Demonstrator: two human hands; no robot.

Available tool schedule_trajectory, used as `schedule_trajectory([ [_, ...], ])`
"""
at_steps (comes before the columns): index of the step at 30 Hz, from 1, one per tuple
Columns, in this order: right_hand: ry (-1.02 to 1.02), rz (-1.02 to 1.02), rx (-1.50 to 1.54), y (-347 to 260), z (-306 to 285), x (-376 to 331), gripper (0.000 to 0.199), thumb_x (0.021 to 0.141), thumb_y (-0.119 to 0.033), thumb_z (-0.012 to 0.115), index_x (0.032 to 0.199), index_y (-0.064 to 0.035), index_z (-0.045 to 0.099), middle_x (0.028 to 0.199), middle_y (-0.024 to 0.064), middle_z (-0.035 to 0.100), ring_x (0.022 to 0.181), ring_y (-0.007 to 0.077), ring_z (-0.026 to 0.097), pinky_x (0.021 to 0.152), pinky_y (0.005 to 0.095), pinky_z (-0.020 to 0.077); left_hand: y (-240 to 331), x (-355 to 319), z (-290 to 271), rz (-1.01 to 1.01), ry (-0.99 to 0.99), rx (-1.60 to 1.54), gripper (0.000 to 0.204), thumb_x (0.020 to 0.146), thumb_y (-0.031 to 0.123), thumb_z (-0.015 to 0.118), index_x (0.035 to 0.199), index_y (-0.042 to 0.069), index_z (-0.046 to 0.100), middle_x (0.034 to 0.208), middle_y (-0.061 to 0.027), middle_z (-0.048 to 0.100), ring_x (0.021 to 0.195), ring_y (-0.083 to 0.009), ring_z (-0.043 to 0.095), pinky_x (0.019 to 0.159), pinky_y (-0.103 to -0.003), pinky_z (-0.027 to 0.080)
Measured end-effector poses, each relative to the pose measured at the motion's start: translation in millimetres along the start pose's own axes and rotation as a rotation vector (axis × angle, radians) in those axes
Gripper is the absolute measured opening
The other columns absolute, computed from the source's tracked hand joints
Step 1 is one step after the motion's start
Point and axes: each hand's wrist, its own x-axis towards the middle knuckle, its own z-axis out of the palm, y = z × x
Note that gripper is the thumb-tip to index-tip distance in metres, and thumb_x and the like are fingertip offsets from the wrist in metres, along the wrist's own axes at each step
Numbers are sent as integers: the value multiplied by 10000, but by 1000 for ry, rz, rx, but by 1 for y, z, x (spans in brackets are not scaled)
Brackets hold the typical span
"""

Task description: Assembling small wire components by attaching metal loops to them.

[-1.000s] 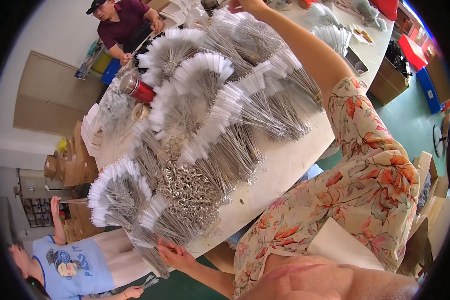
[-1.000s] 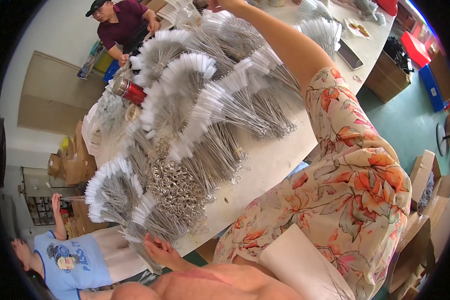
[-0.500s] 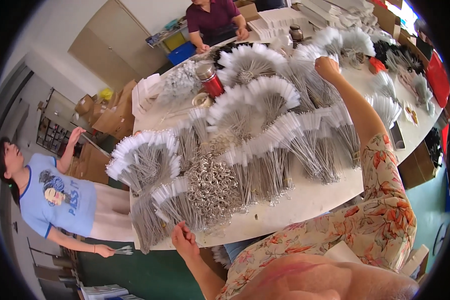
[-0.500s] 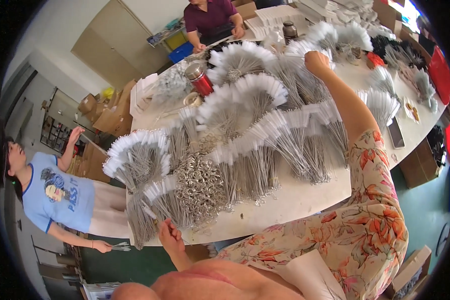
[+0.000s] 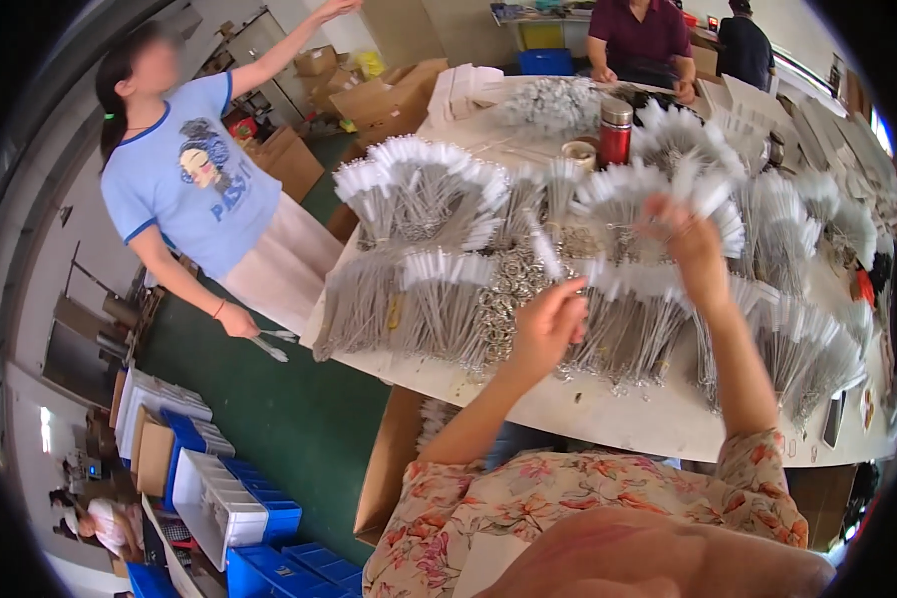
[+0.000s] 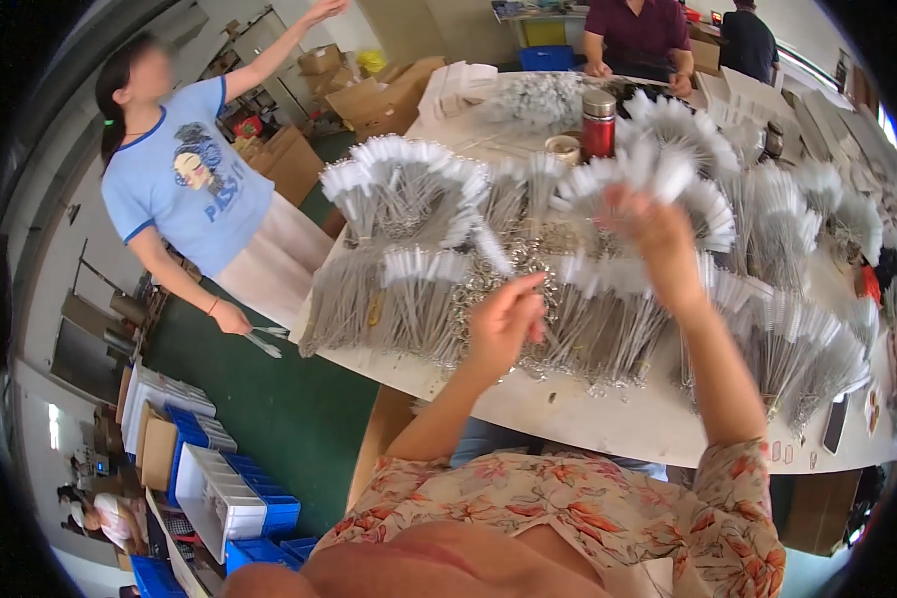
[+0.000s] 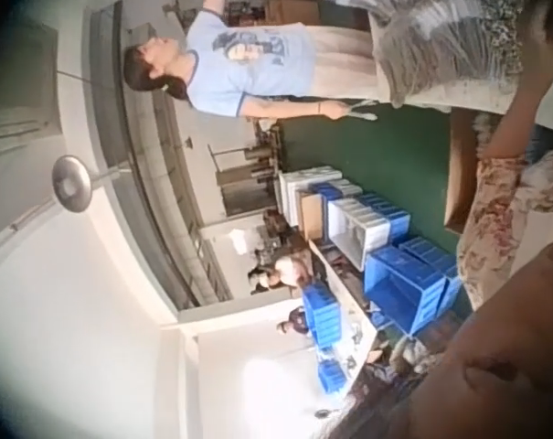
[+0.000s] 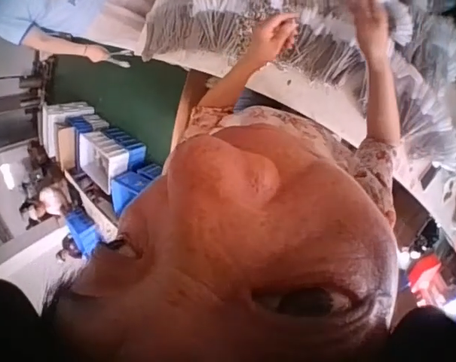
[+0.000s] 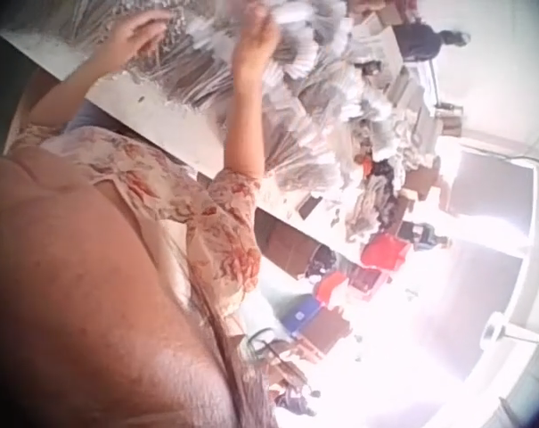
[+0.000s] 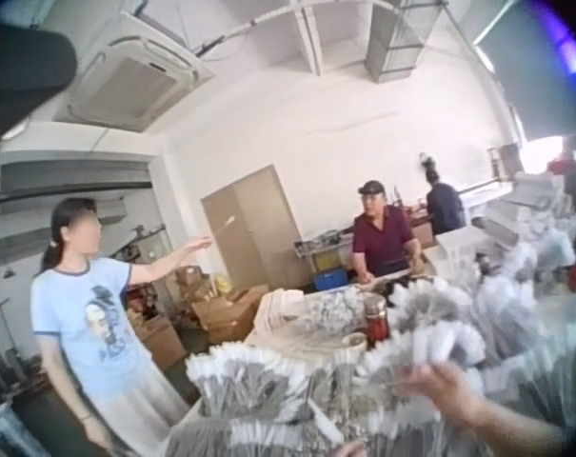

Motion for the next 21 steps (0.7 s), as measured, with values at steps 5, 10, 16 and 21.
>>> schedule_trajectory([
  [5, -126, 306, -368, 38, 73, -60, 152, 899, -141, 492, 1025, -60, 514, 861, 46, 538, 848, 151, 543, 797, 300, 430, -13, 0, 15, 200, 25, 334, 170, 885, 12, 458, 1029, 10, 546, 817, -64, 575, 660, -107, 570, 586, -212, 469],
  [10, 8, -25, -49, 39, 73, -75, 199, 880, -202, 537, 998, -48, 581, 1029, 70, 589, 912, 153, 528, 885, 337, 367, -36, -11, -6, 428, 189, 186, 137, 846, 0, 525, 980, 23, 535, 1012, -110, 476, 881, -195, 544, 664, -267, 472],
  [16, 131, 506, 461, 75, 59, -98, 289, 923, -279, 469, 961, -26, 604, 857, 24, 606, 801, 139, 549, 748, 289, 445, -34, -28, 11, 743, 117, 341, 306, 699, -110, 640, 969, 20, 577, 1017, -109, 513, 939, -226, 545, 767, -280, 486],
  [21, 269, 461, 799, 61, 57, -101, 194, 933, -215, 447, 981, -44, 528, 760, -10, 545, 687, 126, 533, 644, 259, 467, -34, -46, 14, 509, -109, 289, 324, 744, 21, 659, 1054, 39, 568, 1062, -113, 511, 983, -264, 514, 842, -349, 439],
])
